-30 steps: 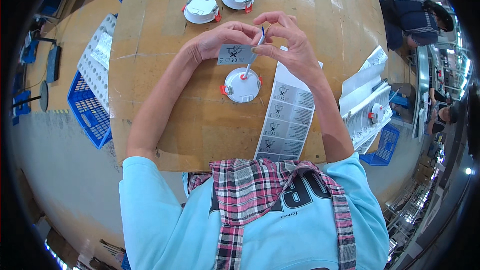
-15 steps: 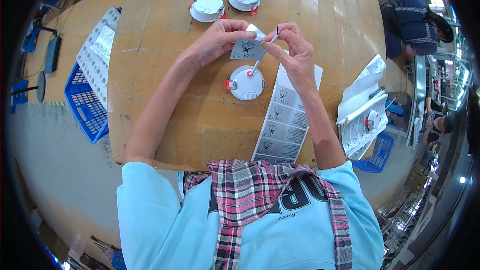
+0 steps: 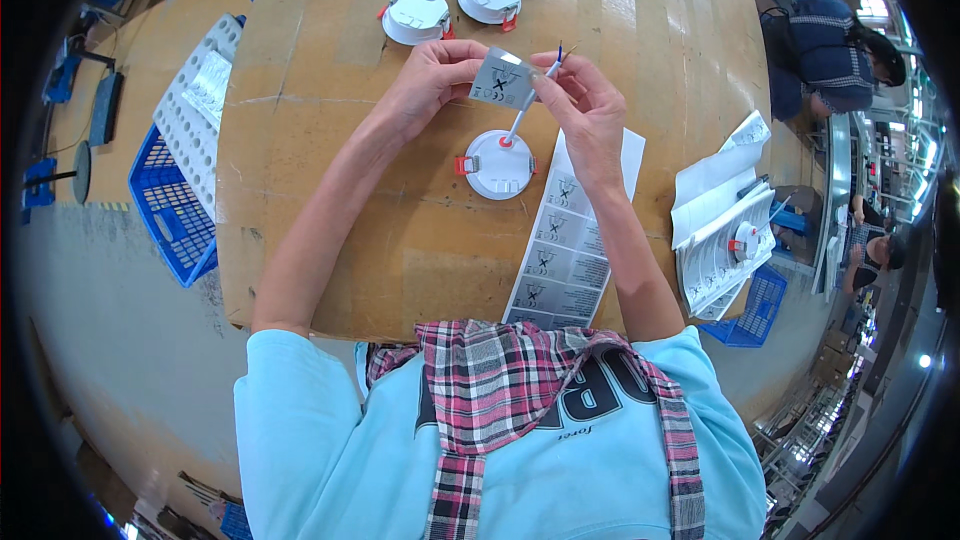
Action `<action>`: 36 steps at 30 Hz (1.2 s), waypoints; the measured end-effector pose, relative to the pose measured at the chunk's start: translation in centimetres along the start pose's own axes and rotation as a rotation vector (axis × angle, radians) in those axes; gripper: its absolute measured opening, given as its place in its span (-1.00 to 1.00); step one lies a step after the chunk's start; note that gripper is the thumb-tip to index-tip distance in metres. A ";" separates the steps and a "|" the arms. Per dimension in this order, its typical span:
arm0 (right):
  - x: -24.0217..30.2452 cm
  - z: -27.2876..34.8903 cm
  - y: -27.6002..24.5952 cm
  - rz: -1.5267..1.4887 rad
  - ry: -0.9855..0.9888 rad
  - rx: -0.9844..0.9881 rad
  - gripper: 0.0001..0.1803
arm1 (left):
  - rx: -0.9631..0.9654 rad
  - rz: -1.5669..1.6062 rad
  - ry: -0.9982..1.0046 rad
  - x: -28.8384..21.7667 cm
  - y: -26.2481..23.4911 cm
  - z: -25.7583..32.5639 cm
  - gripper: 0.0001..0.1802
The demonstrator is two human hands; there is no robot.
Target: Peeling and applying identification and safety labels to small circular LED light fixtures.
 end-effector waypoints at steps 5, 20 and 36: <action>-0.3 -0.1 0.0 -0.005 0.003 -0.004 -0.84 | -0.060 -0.094 -0.003 -0.2 -0.1 0.0 -0.84; -0.3 -0.1 0.5 0.058 0.013 0.005 -0.80 | -0.077 -0.121 0.060 -0.7 0.8 0.4 -0.86; 0.1 -0.1 0.6 0.033 0.014 0.023 -0.80 | -0.148 -0.220 0.000 -1.6 0.8 0.8 -0.79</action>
Point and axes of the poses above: each hand's wrist, its own z-axis away from the middle knuckle, its own y-axis out of the palm, x = y × z, the point moved 2 cm from there along -z, towards the middle knuckle, and after that the axes turned 6 degrees about -y, right-handed, at the moved point
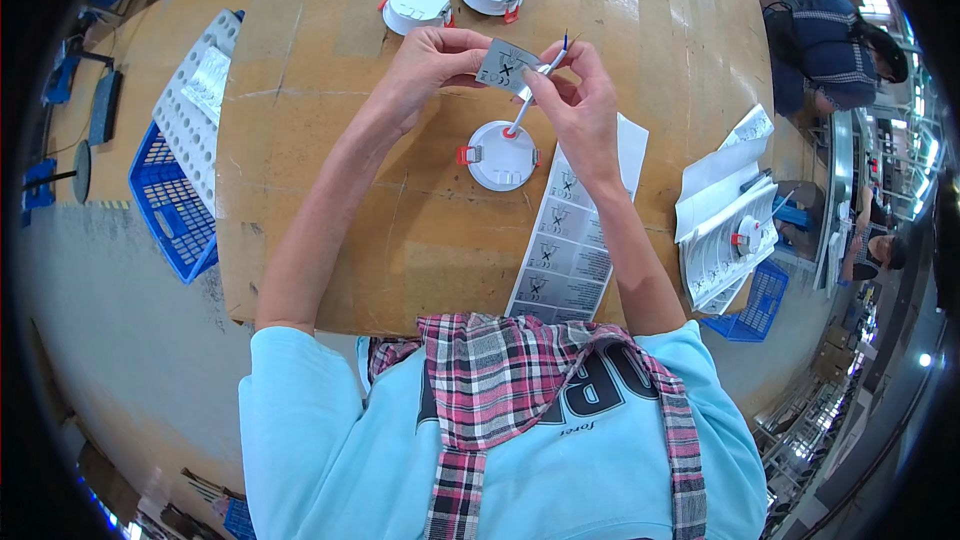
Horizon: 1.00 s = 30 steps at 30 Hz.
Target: Peeling and applying identification and safety labels to small circular LED light fixtures.
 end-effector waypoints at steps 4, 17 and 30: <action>0.4 0.1 0.1 0.090 -0.030 -0.015 -0.77 | 0.000 -0.035 -0.015 -0.2 -0.2 0.1 -0.78; 0.0 0.3 0.1 0.045 -0.023 -0.019 -0.75 | 0.082 0.034 -0.033 0.0 -0.6 0.1 -0.77; -0.6 -0.3 -0.3 -0.001 0.004 0.001 -0.73 | 0.059 0.142 -0.046 0.6 -0.7 -0.1 -0.77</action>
Point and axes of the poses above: each hand's wrist, its own z-axis away from the middle knuckle, its own y-axis out of the palm, x = y × z, the point moved 2 cm from there along -z, towards the middle knuckle, and after that the axes turned 6 degrees about -y, right-handed, at the moved point
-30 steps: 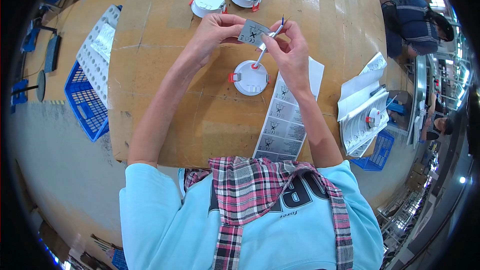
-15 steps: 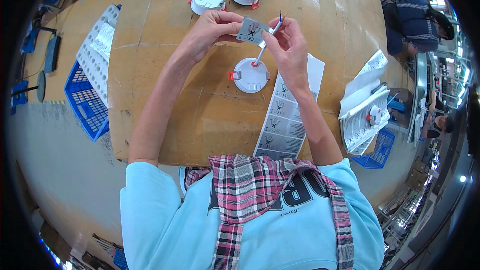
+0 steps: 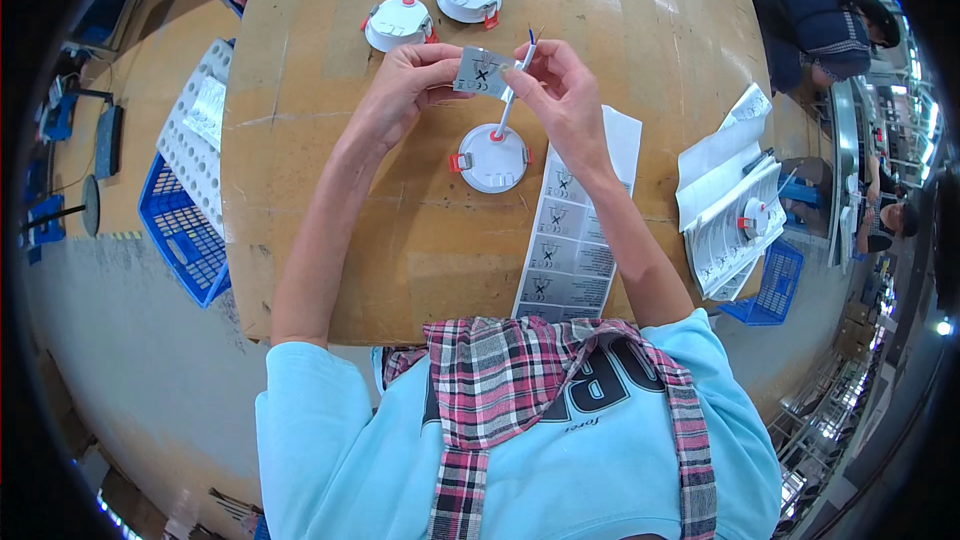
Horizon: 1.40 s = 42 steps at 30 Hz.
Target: Peeling and applying identification and safety labels to small circular LED light fixtures.
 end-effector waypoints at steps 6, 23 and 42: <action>-0.2 -0.2 0.5 0.080 0.008 -0.038 -0.77 | 0.001 0.008 0.013 -0.1 0.5 0.2 -0.78; -0.3 -0.3 0.3 0.085 0.001 -0.079 -0.77 | -0.047 0.114 -0.049 0.6 0.8 0.4 -0.76; -0.7 0.3 0.9 0.090 0.018 -0.198 -0.76 | -0.035 0.132 0.014 1.4 2.1 1.0 -0.74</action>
Point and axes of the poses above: each hand's wrist, its own z-axis away from the middle knuckle, its own y-axis out of the palm, x = y × z, the point moved 2 cm from there along -z, towards the middle knuckle, and after that the axes turned 6 degrees about -y, right-handed, at the moved point
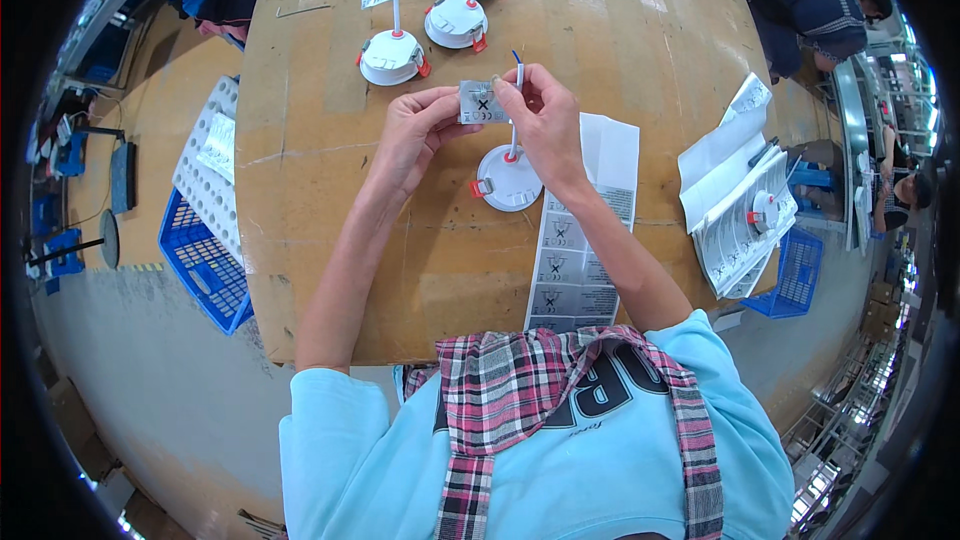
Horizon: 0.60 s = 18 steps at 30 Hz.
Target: Peeling and applying identification and safety labels to small circular LED light fixtures.
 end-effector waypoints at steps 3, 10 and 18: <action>0.0 0.1 0.1 -0.013 -0.011 -0.005 -0.75 | -0.028 -0.035 0.008 -0.1 0.1 0.0 -0.74; 0.4 -0.2 0.2 0.018 -0.020 0.015 -0.75 | 0.012 -0.021 0.010 -0.1 0.0 -0.1 -0.73; 0.5 0.0 0.5 0.074 -0.033 -0.016 -0.76 | 0.027 0.136 -0.043 -0.8 0.6 0.3 -0.73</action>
Point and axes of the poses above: each hand's wrist, its own z-axis away from the middle knuckle, its own y-axis out of the palm, x = y × z, the point moved 2 cm from there along -z, towards the middle knuckle, and after that the axes turned 6 degrees about -y, right-handed, at the moved point
